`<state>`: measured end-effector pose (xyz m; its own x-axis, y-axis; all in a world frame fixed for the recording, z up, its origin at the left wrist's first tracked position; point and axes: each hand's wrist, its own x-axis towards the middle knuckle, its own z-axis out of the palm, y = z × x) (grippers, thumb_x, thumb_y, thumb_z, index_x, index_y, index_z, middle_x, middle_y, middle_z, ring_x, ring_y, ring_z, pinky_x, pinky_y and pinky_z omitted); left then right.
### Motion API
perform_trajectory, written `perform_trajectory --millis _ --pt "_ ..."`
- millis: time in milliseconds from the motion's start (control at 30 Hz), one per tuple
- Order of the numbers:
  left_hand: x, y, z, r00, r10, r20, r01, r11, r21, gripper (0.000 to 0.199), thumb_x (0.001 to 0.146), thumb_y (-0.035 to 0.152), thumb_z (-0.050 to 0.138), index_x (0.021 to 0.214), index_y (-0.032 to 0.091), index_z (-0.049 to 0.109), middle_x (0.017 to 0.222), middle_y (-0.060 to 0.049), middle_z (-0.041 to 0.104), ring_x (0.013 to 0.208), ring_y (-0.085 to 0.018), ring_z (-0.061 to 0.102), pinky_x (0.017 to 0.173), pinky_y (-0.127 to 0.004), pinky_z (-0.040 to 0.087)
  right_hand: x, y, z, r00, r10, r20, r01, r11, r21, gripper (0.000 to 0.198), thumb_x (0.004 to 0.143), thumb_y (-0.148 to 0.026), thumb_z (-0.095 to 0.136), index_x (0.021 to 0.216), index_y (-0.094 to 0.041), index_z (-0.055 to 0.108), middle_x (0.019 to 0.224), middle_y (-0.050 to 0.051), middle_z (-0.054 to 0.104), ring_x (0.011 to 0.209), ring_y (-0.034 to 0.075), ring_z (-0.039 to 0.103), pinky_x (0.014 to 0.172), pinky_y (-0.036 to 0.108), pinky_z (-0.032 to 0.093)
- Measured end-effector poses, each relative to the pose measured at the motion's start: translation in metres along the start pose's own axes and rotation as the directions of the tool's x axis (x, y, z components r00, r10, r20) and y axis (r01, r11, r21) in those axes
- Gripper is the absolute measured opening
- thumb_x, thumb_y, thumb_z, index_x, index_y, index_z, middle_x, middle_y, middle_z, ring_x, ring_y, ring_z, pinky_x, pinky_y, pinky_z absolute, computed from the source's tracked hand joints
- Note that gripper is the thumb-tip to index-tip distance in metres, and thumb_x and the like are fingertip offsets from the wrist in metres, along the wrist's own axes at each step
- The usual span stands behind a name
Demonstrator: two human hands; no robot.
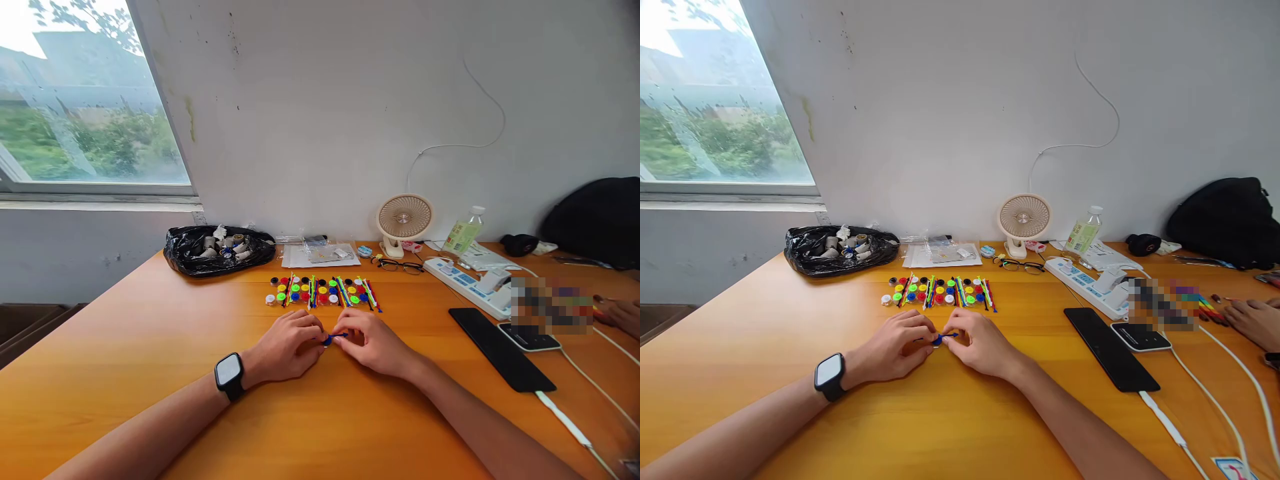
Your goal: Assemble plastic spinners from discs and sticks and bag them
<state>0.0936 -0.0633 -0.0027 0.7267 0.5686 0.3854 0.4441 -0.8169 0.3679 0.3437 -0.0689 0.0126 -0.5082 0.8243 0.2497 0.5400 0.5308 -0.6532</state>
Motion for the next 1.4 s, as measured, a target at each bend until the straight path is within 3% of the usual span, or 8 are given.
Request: perform_trajectory --millis 133,233,333,433,700,867,1133,1400 --pt "-0.001 0.001 0.000 1.000 0.008 -0.003 -0.008 1.000 -0.012 0.025 0.096 0.026 0.061 0.119 0.026 0.069 0.119 -0.008 0.072 0.108 -0.025 0.065 0.095 -0.041 0.053 0.003 0.001 0.001 0.972 0.175 -0.160 -0.171 0.984 0.042 0.027 0.095 -0.042 0.068 0.110 -0.022 0.075 0.105 0.006 0.075 0.057 0.012 0.052 0.057 0.029 0.042" --pt "-0.003 0.002 -0.005 0.999 -0.003 -0.053 0.002 1.000 -0.019 0.037 0.093 0.037 0.067 0.129 0.027 0.065 0.125 -0.008 0.070 0.111 -0.028 0.062 0.100 -0.045 0.050 0.004 -0.003 -0.001 0.945 0.308 -0.108 -0.276 0.931 0.238 0.042 0.091 -0.057 0.070 0.109 -0.019 0.076 0.077 0.002 0.070 0.046 0.009 0.037 0.047 0.027 0.029" --pt "-0.006 0.001 -0.013 0.987 -0.026 -0.160 0.018 0.998 -0.052 0.056 0.092 0.049 0.069 0.142 0.027 0.056 0.134 -0.010 0.065 0.119 -0.031 0.058 0.107 -0.049 0.045 0.002 -0.010 -0.009 0.918 0.385 0.092 -0.366 0.735 0.571 0.059 0.096 -0.071 0.054 0.096 -0.017 0.078 0.043 -0.008 0.034 0.040 0.009 0.019 0.044 0.027 0.015" --pt "-0.006 -0.005 -0.018 0.948 -0.081 -0.307 0.061 0.995 -0.076 0.047 0.099 0.045 0.060 0.142 0.027 0.055 0.136 -0.010 0.064 0.123 -0.030 0.056 0.112 -0.051 0.040 0.002 -0.012 -0.019 0.913 0.398 0.093 -0.321 0.559 0.764 0.063 0.100 -0.072 0.046 0.089 -0.017 0.077 0.039 -0.010 0.023 0.039 0.009 0.011 0.044 0.027 0.011" --pt "-0.003 -0.055 -0.024 0.724 -0.341 -0.600 0.328 0.935 -0.136 0.016 0.104 0.031 0.054 0.110 0.025 0.068 0.111 -0.006 0.072 0.107 -0.025 0.060 0.093 -0.040 0.047 0.008 -0.002 -0.017 0.888 0.455 -0.063 -0.278 0.642 0.715 0.055 0.093 -0.069 0.063 0.079 -0.017 0.075 0.044 -0.006 0.038 0.046 0.009 0.025 0.049 0.025 0.020" --pt "-0.009 -0.092 -0.027 0.629 -0.478 -0.613 0.443 0.869 -0.222 0.014 0.096 0.032 0.060 0.102 0.024 0.070 0.108 -0.005 0.074 0.096 -0.024 0.063 0.076 -0.035 0.046 0.008 -0.003 -0.009 0.879 0.476 -0.013 -0.332 0.632 0.700 0.052 0.089 -0.068 0.067 0.078 -0.017 0.074 0.048 -0.004 0.046 0.047 0.009 0.032 0.048 0.025 0.017" --pt "-0.009 -0.089 -0.021 0.756 -0.451 -0.474 0.458 0.882 -0.109 0.015 0.092 0.035 0.061 0.091 0.022 0.070 0.099 -0.005 0.075 0.095 -0.024 0.065 0.081 -0.036 0.049 0.009 -0.002 0.000 0.907 0.420 0.010 -0.327 0.692 0.643 0.052 0.087 -0.069 0.069 0.077 -0.018 0.071 0.049 -0.004 0.049 0.048 0.009 0.036 0.047 0.025 0.020" --pt "-0.011 -0.093 -0.020 0.737 -0.526 -0.425 0.553 0.830 -0.070 0.012 0.085 0.025 0.061 0.085 0.023 0.073 0.094 -0.004 0.075 0.085 -0.022 0.064 0.078 -0.037 0.050 0.007 0.000 0.005 0.926 0.377 -0.011 -0.294 0.738 0.607 0.048 0.089 -0.065 0.068 0.080 -0.018 0.073 0.053 -0.004 0.050 0.050 0.010 0.041 0.048 0.024 0.024"
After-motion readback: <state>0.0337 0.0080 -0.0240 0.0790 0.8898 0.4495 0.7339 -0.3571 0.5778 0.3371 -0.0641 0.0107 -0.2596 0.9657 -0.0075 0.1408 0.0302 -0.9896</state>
